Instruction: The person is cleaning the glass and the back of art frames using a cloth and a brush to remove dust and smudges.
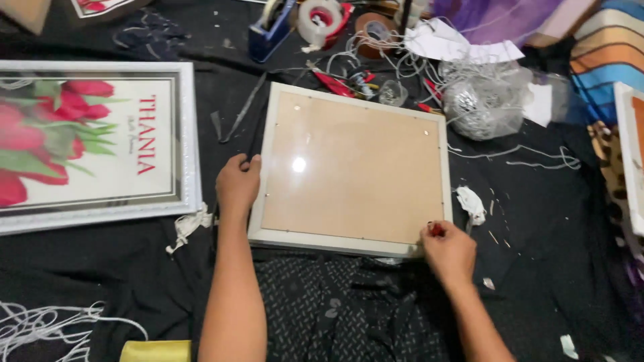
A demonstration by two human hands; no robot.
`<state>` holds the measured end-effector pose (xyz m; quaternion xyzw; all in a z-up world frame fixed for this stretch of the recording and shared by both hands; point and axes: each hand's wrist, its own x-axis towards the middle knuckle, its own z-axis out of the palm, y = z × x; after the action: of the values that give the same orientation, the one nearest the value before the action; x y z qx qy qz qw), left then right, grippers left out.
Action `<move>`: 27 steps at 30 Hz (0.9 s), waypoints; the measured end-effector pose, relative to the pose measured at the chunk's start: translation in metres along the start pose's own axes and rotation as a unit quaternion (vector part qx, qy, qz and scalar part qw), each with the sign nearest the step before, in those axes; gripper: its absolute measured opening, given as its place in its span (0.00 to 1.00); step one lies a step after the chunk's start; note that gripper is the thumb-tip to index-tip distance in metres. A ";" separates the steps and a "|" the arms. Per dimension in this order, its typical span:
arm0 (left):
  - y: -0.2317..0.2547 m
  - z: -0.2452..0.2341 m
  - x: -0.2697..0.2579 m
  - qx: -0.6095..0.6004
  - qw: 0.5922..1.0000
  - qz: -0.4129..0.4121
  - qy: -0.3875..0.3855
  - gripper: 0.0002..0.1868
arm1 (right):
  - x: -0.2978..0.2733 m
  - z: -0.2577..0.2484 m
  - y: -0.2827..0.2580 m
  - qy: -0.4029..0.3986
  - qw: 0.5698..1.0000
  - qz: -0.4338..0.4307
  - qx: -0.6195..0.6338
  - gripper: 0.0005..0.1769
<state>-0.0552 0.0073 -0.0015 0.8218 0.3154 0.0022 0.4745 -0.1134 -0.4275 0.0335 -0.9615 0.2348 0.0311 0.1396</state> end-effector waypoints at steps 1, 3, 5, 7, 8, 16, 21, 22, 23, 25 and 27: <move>0.008 -0.008 -0.005 -0.002 1.000 -0.007 0.009 0.32 | -0.024 0.007 -0.038 -0.004 1.000 -0.011 -0.001 0.13; 0.023 -0.016 -0.016 -0.071 0.997 -0.012 0.000 0.32 | -0.078 0.019 -0.104 -0.047 0.987 -0.050 0.143 0.14; 0.025 -0.024 -0.021 -0.099 0.995 -0.015 0.006 0.33 | -0.126 0.039 -0.168 -0.097 0.968 -0.096 0.210 0.13; 0.028 -0.028 -0.021 -0.129 0.992 -0.010 0.009 0.33 | -0.152 0.057 -0.212 -0.140 0.940 -0.139 0.277 0.13; 0.026 -0.031 -0.019 -0.140 0.990 0.001 0.010 0.32 | -0.156 0.066 -0.226 -0.198 0.896 -0.111 0.381 0.14; 0.021 -0.065 -0.003 -0.165 0.985 -0.046 -0.014 0.35 | -0.085 -0.051 -0.153 -0.097 0.901 -0.011 0.422 0.15; 0.031 -0.063 0.003 -0.183 0.983 -0.018 -0.023 0.35 | -0.017 0.003 -0.021 -0.002 0.995 0.052 -0.079 0.29; 0.032 -0.060 0.008 -0.183 0.983 -0.018 -0.023 0.35 | -0.044 0.014 -0.059 -0.002 0.995 0.052 -0.080 0.29; 0.031 -0.055 0.010 -0.181 0.983 -0.009 -0.020 0.35 | -0.075 0.027 -0.093 -0.041 0.999 -0.004 0.015 0.21; 0.029 -0.047 0.013 -0.175 0.984 0.003 -0.023 0.35 | -0.126 0.045 -0.159 -0.075 0.989 -0.053 0.114 0.18; 0.026 -0.043 0.015 -0.167 0.985 0.005 -0.033 0.36 | -0.165 0.058 -0.226 -0.167 0.914 -0.146 0.339 0.15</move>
<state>-0.0430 0.0394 0.0379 0.7321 0.2909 0.0299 0.6152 -0.1559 -0.1458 0.0561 -0.8607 0.0617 0.0888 0.4975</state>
